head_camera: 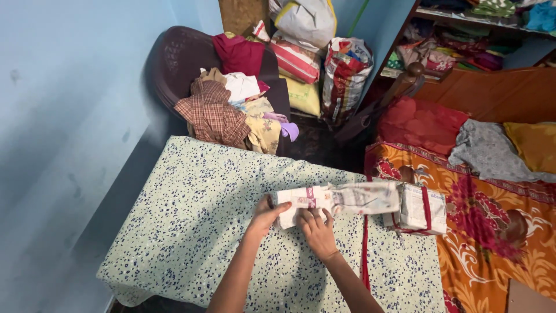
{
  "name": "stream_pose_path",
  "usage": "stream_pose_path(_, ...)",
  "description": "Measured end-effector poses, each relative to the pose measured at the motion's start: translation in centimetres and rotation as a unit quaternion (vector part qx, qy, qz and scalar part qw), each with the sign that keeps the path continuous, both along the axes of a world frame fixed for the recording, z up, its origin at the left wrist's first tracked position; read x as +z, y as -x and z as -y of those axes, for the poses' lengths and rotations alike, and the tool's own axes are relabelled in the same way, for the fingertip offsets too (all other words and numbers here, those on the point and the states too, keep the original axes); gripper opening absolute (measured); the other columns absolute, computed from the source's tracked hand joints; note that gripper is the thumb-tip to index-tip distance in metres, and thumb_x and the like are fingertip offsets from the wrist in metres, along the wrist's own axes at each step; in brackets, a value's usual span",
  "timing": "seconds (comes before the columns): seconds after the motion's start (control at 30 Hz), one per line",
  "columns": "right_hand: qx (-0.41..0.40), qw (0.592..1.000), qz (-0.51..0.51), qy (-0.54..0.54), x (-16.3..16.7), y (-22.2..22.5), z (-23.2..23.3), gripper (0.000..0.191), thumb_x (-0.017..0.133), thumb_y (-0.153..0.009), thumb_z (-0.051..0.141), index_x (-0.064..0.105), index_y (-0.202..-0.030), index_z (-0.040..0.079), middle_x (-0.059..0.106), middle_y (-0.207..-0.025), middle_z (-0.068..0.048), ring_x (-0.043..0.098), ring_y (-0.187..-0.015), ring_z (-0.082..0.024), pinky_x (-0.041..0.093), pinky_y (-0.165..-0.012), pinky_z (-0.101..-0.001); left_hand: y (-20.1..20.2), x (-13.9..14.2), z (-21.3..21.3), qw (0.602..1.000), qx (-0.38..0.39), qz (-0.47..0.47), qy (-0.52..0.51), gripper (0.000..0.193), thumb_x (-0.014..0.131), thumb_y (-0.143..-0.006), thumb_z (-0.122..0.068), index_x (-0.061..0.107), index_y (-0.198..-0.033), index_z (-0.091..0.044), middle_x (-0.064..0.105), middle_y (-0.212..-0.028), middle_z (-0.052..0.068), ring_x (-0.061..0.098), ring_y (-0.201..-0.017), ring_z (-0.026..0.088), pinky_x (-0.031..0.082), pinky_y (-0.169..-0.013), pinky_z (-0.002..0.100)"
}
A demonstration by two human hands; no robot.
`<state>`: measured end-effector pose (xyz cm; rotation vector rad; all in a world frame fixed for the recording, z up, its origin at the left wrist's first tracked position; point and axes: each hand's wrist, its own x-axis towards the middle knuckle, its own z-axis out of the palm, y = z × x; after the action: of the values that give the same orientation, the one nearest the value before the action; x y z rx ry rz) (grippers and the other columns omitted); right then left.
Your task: The person wraps a rectangular box with newspaper on a table, folding the paper around the box and pressing the folds flat. They then wrap a red ribbon around the wrapped box and tie it.
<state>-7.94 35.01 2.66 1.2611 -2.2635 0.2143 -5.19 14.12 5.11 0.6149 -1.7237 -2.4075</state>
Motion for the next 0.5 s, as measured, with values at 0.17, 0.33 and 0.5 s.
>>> stream_pose_path(0.17, 0.024, 0.999, 0.034, 0.022, 0.1, -1.7, -0.6, 0.039, 0.067, -0.088, 0.026, 0.058, -0.121, 0.006, 0.058, -0.134, -0.012, 0.054, -0.123, -0.030, 0.036, -0.104, -0.0564, -1.1, 1.1, 1.0, 0.985, -0.046, -0.002, 0.166, 0.073, 0.090, -0.072, -0.016, 0.050, -0.131, -0.002, 0.067, -0.123, 0.014, 0.066, -0.112, 0.022, 0.055, -0.095, 0.033)
stream_pose_path(0.33, 0.049, 0.997, 0.066, 0.000, 1.0, -2.8, -0.4, 0.033, 0.068, -0.091, 0.024, 0.059, -0.118, 0.008, 0.060, -0.128, -0.010, 0.057, -0.117, -0.025, 0.036, -0.103, -0.0535, -2.5, 0.5, 1.0, 0.969, -0.055, -0.124, 0.208, 0.073, 0.089, -0.070, -0.008, 0.052, -0.133, -0.005, 0.065, -0.122, 0.011, 0.062, -0.114, 0.021, 0.053, -0.097, 0.035)
stream_pose_path(0.5, 0.075, 0.994, 0.073, 0.022, 2.4, -3.9, 1.4, 0.031, 0.070, -0.091, 0.025, 0.059, -0.116, 0.012, 0.060, -0.124, -0.007, 0.057, -0.110, -0.023, 0.033, -0.108, -0.0559, -3.5, -0.7, 1.3, 0.961, -0.084, -0.100, 0.244, 0.073, 0.088, -0.064, -0.005, 0.050, -0.126, -0.010, 0.066, -0.110, 0.006, 0.065, -0.101, 0.018, 0.056, -0.088, 0.034)
